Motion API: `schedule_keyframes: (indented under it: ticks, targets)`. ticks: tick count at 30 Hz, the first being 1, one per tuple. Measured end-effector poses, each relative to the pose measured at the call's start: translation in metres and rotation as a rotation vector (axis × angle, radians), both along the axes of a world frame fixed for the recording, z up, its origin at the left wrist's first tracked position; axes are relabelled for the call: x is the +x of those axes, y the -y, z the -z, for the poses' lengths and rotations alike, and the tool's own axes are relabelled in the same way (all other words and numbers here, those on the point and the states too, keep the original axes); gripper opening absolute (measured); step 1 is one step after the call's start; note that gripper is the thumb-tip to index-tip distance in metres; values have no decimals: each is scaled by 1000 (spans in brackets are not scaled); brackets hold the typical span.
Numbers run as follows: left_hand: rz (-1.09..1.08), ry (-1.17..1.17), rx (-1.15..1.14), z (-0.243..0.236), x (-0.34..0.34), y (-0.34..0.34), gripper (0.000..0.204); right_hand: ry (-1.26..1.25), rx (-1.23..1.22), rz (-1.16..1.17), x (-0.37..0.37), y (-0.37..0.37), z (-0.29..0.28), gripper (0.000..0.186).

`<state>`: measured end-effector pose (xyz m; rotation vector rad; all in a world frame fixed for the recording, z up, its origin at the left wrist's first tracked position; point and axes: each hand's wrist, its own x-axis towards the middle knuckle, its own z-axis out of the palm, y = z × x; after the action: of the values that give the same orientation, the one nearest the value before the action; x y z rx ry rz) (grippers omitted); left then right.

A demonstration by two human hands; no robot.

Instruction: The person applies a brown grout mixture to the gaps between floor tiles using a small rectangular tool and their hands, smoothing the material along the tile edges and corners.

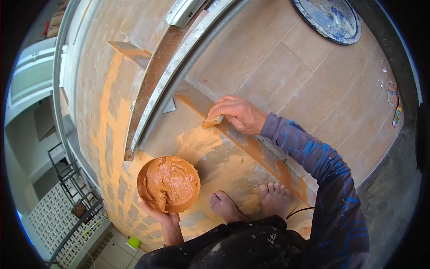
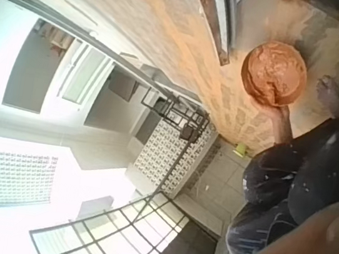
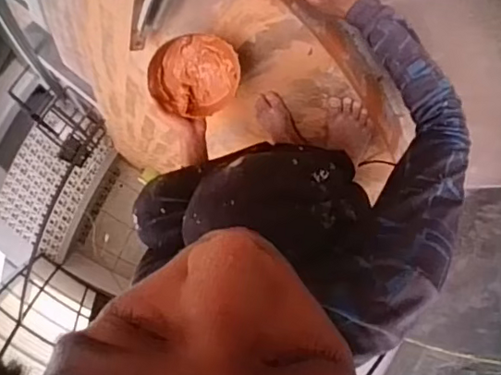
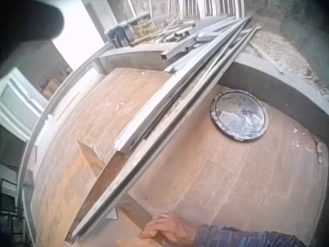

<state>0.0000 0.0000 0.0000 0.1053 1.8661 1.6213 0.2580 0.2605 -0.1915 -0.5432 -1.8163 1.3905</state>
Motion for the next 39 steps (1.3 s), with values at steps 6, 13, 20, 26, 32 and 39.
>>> schedule_keyframes:
  ticks: [6, 13, 20, 26, 32, 39]
  targets:
    - [15, 59, 3, -6, 11, -9, 68, 30, -281, 67, -30, -22, -24, 30]
    - [6, 62, 4, 14, 22, -23, 67, 10, -83, 126, -40, -57, 8, 28]
    - [25, 71, 24, 11, 20, -30, 68, 39, -303, -171, 43, 1, 0, 28]
    - [46, 58, 20, 0, 10, -33, 66, -9, -560, 10, 12, -11, -53, 29]
    - [137, -29, -10, -40, -19, -55, 67, 204, -700, -126, -24, 57, -177, 31]
    - [308, -60, -46, -72, -14, -42, 71, 305, -2, -54, -46, 121, -224, 25]
